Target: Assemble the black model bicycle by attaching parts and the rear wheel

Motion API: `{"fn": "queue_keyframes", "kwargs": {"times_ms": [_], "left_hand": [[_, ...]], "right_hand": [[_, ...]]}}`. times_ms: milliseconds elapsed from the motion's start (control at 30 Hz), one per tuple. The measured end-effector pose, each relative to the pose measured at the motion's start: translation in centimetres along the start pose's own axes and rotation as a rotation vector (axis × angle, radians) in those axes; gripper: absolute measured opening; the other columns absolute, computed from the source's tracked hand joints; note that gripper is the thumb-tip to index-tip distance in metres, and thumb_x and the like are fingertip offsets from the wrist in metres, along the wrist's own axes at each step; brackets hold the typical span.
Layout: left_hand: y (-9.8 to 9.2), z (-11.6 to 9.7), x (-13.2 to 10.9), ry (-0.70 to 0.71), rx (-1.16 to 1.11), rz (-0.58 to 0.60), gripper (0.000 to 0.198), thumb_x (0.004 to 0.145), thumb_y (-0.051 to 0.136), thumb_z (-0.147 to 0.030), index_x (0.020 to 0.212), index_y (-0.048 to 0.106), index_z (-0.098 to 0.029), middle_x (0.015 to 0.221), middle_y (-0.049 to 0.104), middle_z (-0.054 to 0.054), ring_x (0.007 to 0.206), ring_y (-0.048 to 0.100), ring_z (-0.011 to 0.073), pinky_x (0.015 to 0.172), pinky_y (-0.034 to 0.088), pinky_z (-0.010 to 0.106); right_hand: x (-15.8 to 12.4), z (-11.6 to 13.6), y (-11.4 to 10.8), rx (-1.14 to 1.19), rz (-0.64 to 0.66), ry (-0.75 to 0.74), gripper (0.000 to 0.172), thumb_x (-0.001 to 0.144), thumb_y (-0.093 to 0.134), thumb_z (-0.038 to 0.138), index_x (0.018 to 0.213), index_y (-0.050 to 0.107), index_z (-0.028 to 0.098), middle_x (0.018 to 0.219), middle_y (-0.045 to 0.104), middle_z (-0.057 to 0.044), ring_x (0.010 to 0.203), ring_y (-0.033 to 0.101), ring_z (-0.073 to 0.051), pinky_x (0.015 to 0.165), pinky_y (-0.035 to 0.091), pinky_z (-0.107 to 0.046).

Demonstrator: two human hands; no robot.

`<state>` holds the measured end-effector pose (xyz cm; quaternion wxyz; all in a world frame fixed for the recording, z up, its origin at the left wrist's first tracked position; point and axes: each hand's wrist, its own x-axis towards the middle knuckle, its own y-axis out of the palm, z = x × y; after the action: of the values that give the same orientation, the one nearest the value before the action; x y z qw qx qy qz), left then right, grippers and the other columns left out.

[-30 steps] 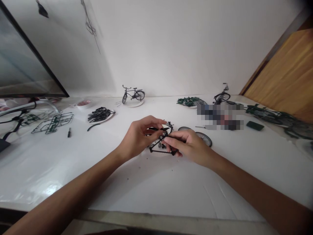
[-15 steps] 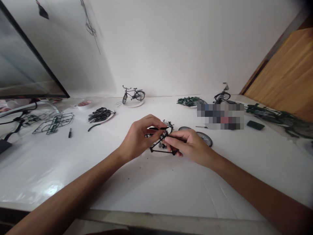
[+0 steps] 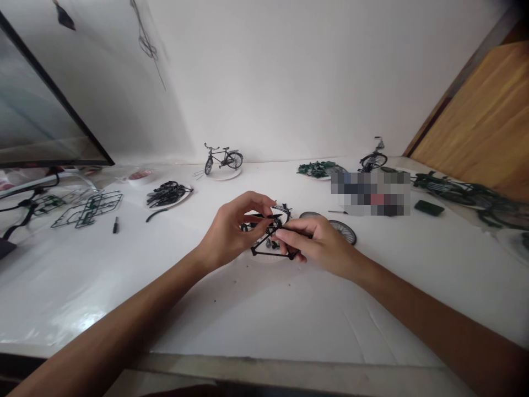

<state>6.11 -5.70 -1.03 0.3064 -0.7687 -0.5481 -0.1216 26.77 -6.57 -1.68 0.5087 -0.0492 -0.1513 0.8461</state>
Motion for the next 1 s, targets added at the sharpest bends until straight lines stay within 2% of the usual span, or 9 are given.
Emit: {"fn": "queue_keyframes", "kwargs": {"times_ms": [600,1000], "left_hand": [[0.09,-0.15,0.05,0.01,0.02,-0.005,0.017,0.088,0.063,-0.012,0.103,0.061,-0.018,0.097,0.06,0.003,0.096,0.061,0.0152,0.085,0.06,0.031],[-0.32,-0.24,0.02,0.104,0.167,0.061,0.023,0.088,0.059,-0.007,0.108,0.063,-0.018,0.102,0.062,0.004,0.095,0.061,0.0142,0.087,0.061,0.032]], "right_hand": [[0.07,0.15,-0.05,-0.017,0.024,0.0,0.032,0.093,0.06,0.041,0.074,0.069,0.016,0.073,0.066,-0.001,0.053,0.054,-0.008,0.05,0.045,-0.021],[0.0,0.15,-0.13,-0.026,0.024,-0.002,0.032,0.094,0.06,0.037,0.07,0.068,0.017,0.066,0.063,0.001,0.051,0.052,-0.007,0.048,0.042,-0.019]]}}
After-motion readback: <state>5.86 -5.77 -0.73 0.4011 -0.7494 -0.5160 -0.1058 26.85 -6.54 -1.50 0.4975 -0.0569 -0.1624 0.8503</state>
